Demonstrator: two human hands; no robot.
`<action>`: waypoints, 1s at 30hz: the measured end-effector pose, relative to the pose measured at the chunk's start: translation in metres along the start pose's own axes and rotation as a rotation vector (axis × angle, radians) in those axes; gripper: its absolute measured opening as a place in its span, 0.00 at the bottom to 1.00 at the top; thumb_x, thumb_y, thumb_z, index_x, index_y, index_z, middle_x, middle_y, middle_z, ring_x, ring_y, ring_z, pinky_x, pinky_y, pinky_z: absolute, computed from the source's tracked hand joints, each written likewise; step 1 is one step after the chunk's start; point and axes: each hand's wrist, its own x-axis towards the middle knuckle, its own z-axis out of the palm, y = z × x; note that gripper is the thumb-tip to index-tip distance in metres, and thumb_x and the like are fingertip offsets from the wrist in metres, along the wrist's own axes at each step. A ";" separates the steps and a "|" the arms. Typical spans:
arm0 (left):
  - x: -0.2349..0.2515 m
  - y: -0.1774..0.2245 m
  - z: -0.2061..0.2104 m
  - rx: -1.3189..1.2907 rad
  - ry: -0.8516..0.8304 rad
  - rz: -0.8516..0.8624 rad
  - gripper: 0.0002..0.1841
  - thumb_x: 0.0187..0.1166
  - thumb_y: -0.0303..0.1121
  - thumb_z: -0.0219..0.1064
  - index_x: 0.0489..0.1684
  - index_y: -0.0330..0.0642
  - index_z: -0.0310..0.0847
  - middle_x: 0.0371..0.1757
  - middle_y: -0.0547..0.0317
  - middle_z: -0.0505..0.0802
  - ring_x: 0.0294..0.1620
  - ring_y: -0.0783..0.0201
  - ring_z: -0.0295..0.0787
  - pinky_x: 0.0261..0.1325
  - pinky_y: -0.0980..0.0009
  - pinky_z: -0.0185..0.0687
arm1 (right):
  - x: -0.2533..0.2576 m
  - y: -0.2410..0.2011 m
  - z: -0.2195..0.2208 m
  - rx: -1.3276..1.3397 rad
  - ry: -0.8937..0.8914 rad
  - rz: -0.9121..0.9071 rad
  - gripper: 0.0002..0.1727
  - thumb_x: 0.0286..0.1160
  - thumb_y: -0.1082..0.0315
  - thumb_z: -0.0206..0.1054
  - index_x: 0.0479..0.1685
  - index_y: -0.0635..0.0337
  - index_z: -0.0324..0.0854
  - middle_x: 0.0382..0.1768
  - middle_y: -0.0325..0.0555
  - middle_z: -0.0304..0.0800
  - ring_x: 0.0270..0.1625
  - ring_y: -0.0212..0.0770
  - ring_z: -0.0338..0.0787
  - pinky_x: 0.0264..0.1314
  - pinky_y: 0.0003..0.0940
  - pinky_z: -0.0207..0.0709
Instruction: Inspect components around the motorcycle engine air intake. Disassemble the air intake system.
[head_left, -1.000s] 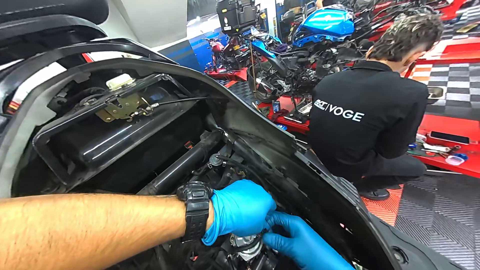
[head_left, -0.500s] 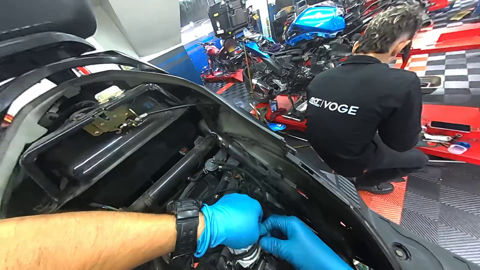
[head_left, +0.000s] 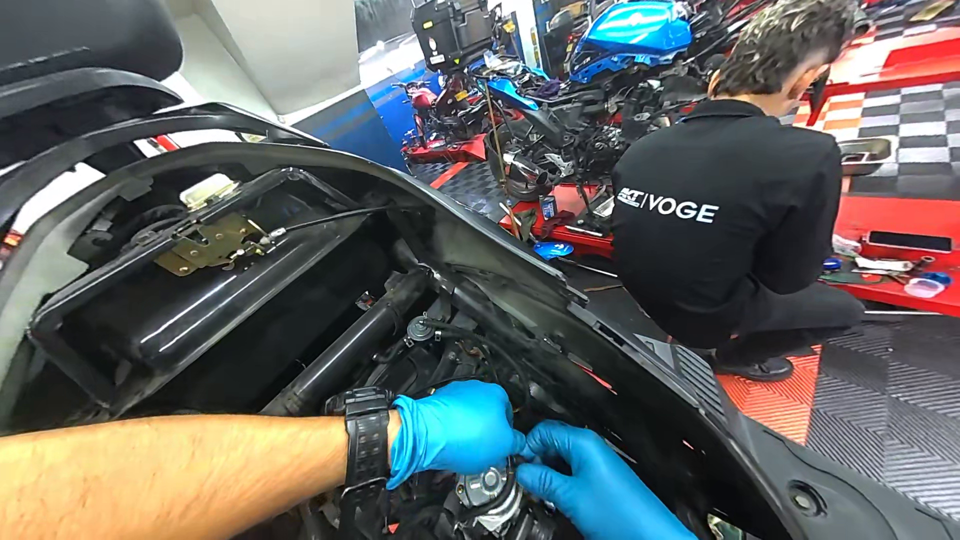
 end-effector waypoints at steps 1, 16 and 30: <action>0.000 0.000 -0.002 0.004 0.005 0.017 0.22 0.89 0.49 0.58 0.43 0.38 0.86 0.38 0.49 0.90 0.40 0.53 0.86 0.46 0.47 0.78 | 0.000 0.002 -0.002 0.024 -0.009 -0.012 0.10 0.77 0.61 0.71 0.46 0.57 0.89 0.39 0.38 0.90 0.40 0.29 0.88 0.47 0.27 0.83; -0.003 0.005 -0.021 0.011 0.068 0.105 0.18 0.89 0.48 0.61 0.40 0.44 0.88 0.32 0.61 0.88 0.32 0.66 0.81 0.40 0.60 0.76 | -0.003 0.004 -0.007 0.137 0.106 -0.057 0.10 0.70 0.66 0.71 0.48 0.55 0.88 0.35 0.34 0.89 0.37 0.27 0.88 0.40 0.23 0.82; 0.006 -0.005 -0.021 -0.064 0.096 0.139 0.18 0.89 0.48 0.61 0.38 0.45 0.89 0.33 0.61 0.90 0.35 0.66 0.84 0.43 0.60 0.78 | -0.002 0.007 -0.007 0.169 0.027 -0.030 0.17 0.72 0.67 0.70 0.60 0.56 0.86 0.36 0.34 0.88 0.37 0.30 0.87 0.41 0.26 0.82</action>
